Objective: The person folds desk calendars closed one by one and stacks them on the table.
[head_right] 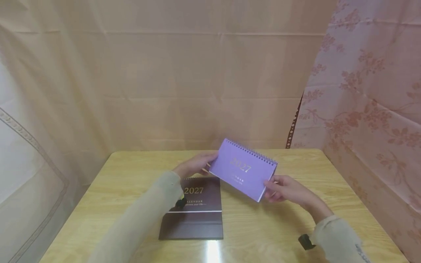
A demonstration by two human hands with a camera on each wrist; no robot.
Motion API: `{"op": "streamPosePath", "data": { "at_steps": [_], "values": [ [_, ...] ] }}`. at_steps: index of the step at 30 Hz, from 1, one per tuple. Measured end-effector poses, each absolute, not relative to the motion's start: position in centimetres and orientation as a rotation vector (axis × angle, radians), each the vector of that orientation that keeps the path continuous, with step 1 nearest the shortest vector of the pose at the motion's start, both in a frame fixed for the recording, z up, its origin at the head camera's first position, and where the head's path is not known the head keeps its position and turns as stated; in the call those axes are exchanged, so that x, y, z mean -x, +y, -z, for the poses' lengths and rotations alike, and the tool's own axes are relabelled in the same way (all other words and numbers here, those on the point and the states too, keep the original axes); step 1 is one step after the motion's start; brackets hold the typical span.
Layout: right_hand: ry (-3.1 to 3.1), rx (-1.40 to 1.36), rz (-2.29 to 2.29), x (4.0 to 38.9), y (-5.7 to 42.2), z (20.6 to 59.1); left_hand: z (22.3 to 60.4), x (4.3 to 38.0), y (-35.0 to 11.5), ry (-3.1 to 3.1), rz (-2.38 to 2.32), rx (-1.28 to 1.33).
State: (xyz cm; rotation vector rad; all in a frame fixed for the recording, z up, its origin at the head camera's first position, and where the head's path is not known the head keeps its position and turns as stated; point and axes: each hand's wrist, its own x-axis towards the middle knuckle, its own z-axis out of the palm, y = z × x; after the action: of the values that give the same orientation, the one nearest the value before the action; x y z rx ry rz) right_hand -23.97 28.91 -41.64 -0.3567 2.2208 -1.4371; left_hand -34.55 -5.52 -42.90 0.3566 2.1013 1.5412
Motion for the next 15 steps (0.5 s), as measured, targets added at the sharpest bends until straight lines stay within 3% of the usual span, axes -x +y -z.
{"op": "streamPosePath", "data": {
  "at_steps": [15],
  "values": [
    [2.307,0.309,1.366,23.95,28.62,41.48,42.94,34.67,-5.26,2.094,-1.506,-0.351]
  ]
}}
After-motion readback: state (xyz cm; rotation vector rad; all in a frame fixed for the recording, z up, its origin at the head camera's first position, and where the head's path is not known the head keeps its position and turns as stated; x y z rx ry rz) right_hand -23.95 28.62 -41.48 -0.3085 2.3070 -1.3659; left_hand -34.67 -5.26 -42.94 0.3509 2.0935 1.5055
